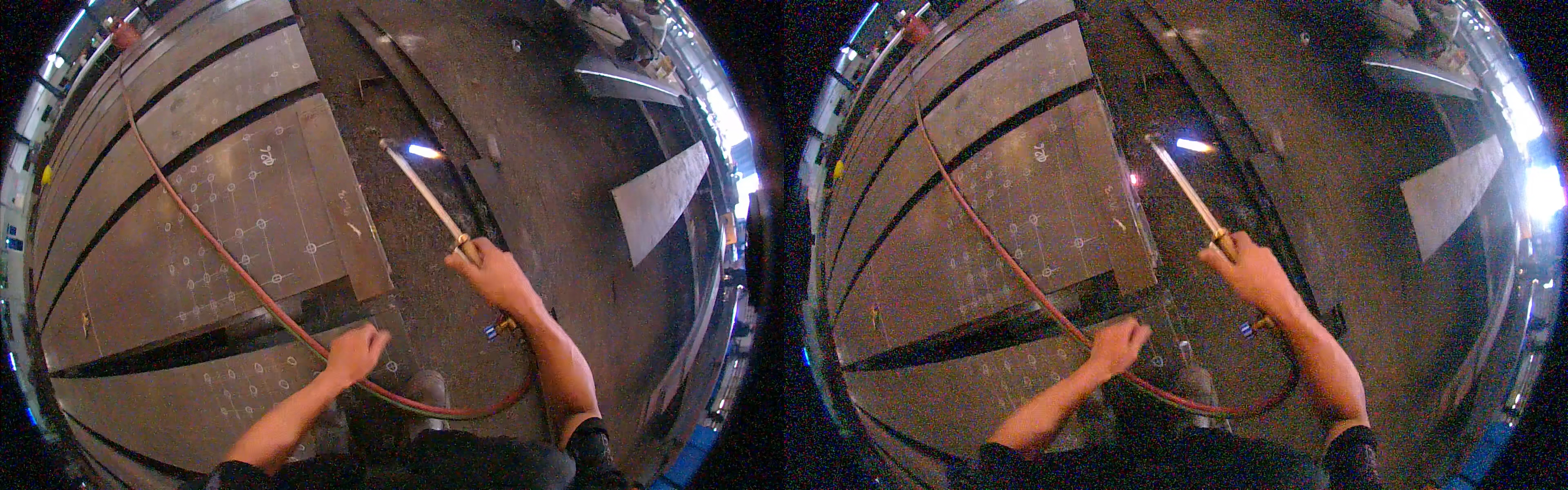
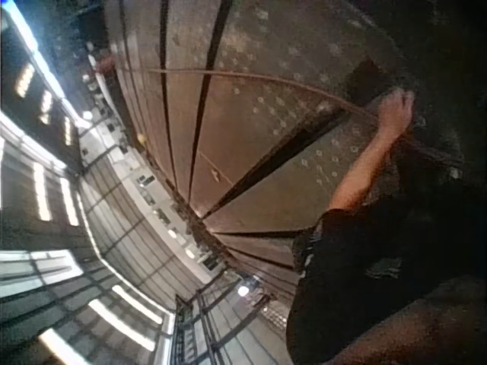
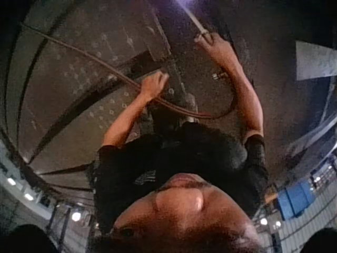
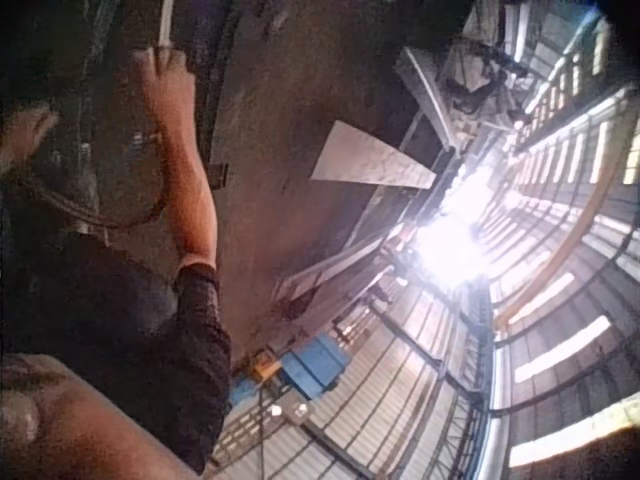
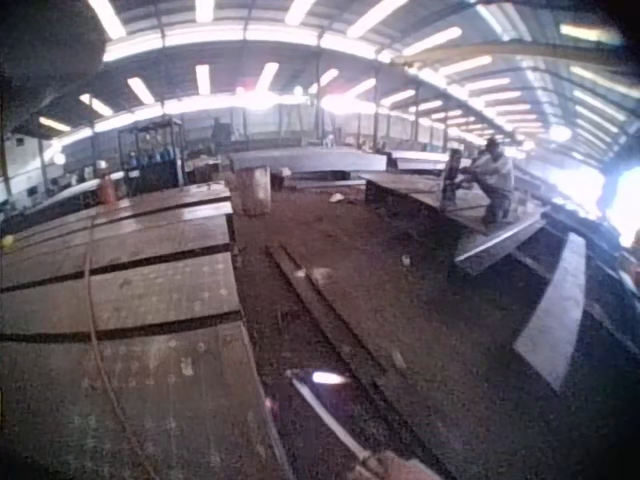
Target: The person uses a handheld oxy-acetylene torch to cut a large metal sheet along pre-marked lines. They heat the metal, then apply oxygen to sever it, creating sparks and a glowing cut line. The person moves along the sheet to complete multiple straight cuts.
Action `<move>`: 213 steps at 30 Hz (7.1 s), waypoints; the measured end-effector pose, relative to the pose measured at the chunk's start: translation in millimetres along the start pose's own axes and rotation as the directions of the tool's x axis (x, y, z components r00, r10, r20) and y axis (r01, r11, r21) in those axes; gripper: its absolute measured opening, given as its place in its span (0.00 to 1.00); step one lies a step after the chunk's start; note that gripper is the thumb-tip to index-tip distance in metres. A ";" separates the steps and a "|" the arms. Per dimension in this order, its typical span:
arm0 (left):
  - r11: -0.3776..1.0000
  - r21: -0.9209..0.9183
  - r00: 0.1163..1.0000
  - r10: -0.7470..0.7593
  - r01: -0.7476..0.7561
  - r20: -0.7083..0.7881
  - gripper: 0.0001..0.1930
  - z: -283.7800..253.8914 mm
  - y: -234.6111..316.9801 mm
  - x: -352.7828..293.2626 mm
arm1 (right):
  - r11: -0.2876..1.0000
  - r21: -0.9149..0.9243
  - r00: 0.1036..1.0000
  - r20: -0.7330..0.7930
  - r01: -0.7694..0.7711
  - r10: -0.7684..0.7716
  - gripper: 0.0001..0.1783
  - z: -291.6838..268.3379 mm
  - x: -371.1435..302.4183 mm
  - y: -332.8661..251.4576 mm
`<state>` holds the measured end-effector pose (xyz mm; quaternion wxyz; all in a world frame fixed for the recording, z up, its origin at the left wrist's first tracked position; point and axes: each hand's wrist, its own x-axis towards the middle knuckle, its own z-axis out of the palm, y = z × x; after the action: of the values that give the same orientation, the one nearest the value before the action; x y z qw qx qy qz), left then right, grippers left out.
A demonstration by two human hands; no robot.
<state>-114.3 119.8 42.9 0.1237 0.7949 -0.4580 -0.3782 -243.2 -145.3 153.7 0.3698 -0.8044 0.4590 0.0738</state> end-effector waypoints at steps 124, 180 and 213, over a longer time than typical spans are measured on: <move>0.940 0.085 0.907 -0.342 0.331 0.247 0.27 -237.9 42.4 -205.4 | 0.760 0.647 0.977 0.193 -0.057 -0.091 0.37 62.0 204.0 -152.1; 0.878 0.055 0.725 -0.356 0.476 -0.590 0.20 -265.0 -16.3 -377.9 | -0.355 0.693 0.681 0.267 -0.627 -0.682 0.36 192.4 125.4 -206.8; 0.932 0.360 0.968 -0.048 -0.045 0.247 0.24 -101.2 57.8 -198.4 | 0.536 0.841 0.981 0.154 -0.068 -0.117 0.36 -38.4 106.2 -93.7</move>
<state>-137.1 235.9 240.3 -0.0846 0.7500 -0.5312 -0.3850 -117.1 -214.8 181.9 0.7547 -0.5220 0.3884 -0.0842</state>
